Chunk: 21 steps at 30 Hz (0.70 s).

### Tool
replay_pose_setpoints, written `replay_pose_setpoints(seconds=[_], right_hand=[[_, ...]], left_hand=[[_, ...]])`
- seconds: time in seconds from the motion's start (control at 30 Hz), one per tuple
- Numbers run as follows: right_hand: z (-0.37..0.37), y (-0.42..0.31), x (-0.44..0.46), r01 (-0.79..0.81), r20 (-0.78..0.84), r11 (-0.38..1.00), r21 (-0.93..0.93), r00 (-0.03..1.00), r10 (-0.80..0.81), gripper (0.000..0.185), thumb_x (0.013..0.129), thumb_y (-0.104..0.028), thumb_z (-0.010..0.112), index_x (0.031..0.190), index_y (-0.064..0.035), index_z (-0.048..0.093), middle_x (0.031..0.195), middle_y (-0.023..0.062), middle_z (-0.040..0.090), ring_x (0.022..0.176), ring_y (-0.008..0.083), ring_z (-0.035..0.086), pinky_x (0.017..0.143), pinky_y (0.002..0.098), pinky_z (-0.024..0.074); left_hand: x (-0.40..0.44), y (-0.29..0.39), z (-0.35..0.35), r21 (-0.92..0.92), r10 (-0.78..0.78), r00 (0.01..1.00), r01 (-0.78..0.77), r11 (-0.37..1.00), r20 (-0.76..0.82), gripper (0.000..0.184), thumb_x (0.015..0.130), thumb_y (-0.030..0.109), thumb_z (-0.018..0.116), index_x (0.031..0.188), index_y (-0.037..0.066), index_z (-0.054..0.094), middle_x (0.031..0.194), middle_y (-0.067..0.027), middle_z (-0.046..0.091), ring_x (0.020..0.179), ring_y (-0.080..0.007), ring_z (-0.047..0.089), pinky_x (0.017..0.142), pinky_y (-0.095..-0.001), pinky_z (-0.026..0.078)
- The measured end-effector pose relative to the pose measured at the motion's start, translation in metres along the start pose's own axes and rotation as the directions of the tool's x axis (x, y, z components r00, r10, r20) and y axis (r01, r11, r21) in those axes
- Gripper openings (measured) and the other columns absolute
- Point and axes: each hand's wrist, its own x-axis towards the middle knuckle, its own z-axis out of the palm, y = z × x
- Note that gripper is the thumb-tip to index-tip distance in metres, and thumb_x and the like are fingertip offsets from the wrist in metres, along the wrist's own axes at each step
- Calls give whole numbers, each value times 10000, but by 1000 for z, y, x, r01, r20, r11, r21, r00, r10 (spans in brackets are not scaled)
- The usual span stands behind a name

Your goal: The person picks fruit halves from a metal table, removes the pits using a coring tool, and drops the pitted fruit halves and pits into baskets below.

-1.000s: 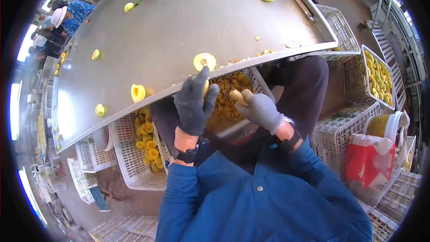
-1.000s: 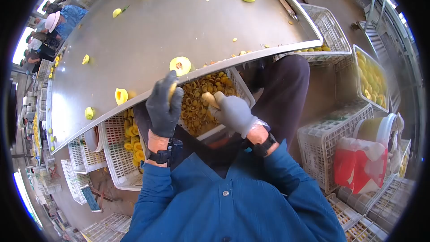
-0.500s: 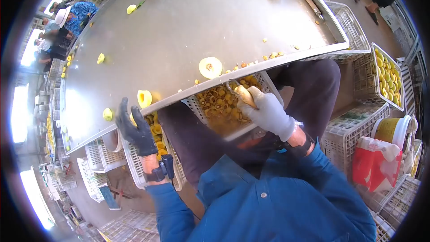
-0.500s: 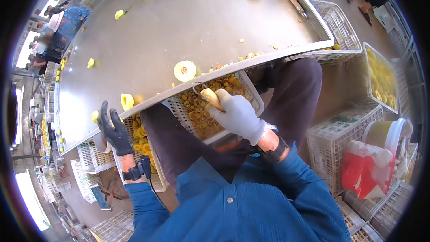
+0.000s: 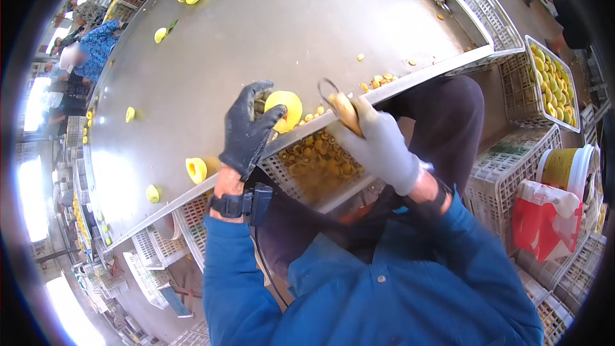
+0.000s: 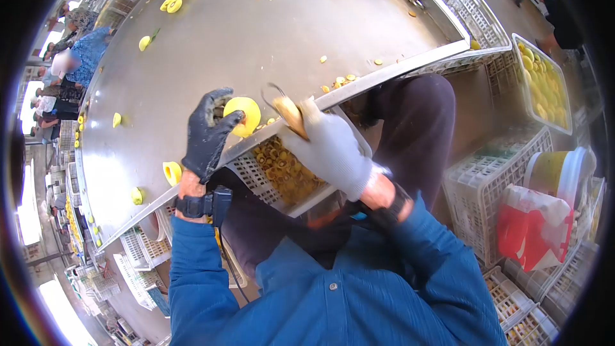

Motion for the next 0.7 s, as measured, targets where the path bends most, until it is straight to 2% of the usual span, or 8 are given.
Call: replay_pose_setpoints(seconds=[0.13, 0.17, 0.2, 0.27, 0.37, 0.47, 0.5, 0.7], right_hand=[[35, -10, 17, -66, -5, 924, 376, 997, 73, 270, 899, -204, 628, 1002, 32, 549, 655, 172, 613, 599, 265, 641, 564, 394, 485], [34, -16, 15, -242, 150, 787, 567, 970, 191, 264, 909, -202, 616, 1004, 37, 552, 667, 148, 619, 594, 231, 629, 553, 361, 485], [30, -24, 11, -420, 326, 586, 693, 907, 265, 260, 919, -199, 603, 1006, 41, 554, 679, 124, 625, 589, 196, 617, 543, 328, 484], [28, -36, -4, -641, 600, 106, 760, 755, 264, 245, 942, -198, 566, 992, 41, 558, 688, 61, 628, 522, 105, 552, 489, 215, 450], [37, -47, -27, -394, 302, 512, 763, 918, 256, 219, 931, -208, 584, 981, 3, 551, 646, 51, 611, 496, 127, 551, 459, 268, 442], [24, -32, -50, 96, 79, 986, 135, 991, -108, 204, 880, -212, 659, 943, -63, 534, 640, 77, 622, 524, 222, 613, 481, 360, 471], [21, -32, -53, 326, 73, 927, -188, 945, -317, 217, 860, -213, 683, 931, -79, 529, 645, 89, 626, 538, 253, 626, 490, 380, 477], [0, -56, -59, 414, 219, 868, -275, 906, -362, 269, 813, -255, 723, 886, -97, 518, 634, 111, 603, 578, 311, 634, 513, 401, 490]], left_hand=[[-27, 40, 7, 50, 148, 987, -145, 988, -65, 392, 853, 73, 687, 1220, -17, 582, 1096, -134, 668, 993, -187, 647, 873, -307, 522], [-35, 44, 13, 94, 225, 968, -216, 972, -106, 389, 862, 96, 689, 1219, -19, 584, 1087, -135, 675, 979, -188, 655, 865, -302, 524], [-48, 50, 22, -293, 56, 983, -107, 950, -175, 431, 893, 100, 667, 1277, -41, 532, 1204, -145, 632, 1086, -216, 620, 925, -323, 497], [-75, 62, 59, -467, 102, 935, -262, 844, -340, 455, 958, 205, 581, 1330, -33, 475, 1253, -151, 595, 1127, -227, 587, 983, -339, 458], [-93, 61, 66, -376, 144, 871, -345, 860, -470, 518, 1010, 337, 475, 1368, -34, 429, 1266, -151, 577, 1140, -231, 572, 1000, -348, 446], [-99, 50, 61, -531, -55, 875, -241, 812, -482, 565, 1043, 409, 380, 1389, -37, 389, 1193, -158, 606, 1088, -235, 596, 967, -354, 476], [-104, 51, 58, -520, -19, 889, -251, 817, -458, 567, 1045, 415, 367, 1387, -36, 391, 1179, -162, 612, 1067, -235, 604, 956, -360, 486], [-117, 63, 53, -749, -46, 948, -218, 625, -314, 638, 1029, 521, 288, 1248, -42, 496, 1040, -213, 651, 916, -305, 658, 879, -414, 539]])
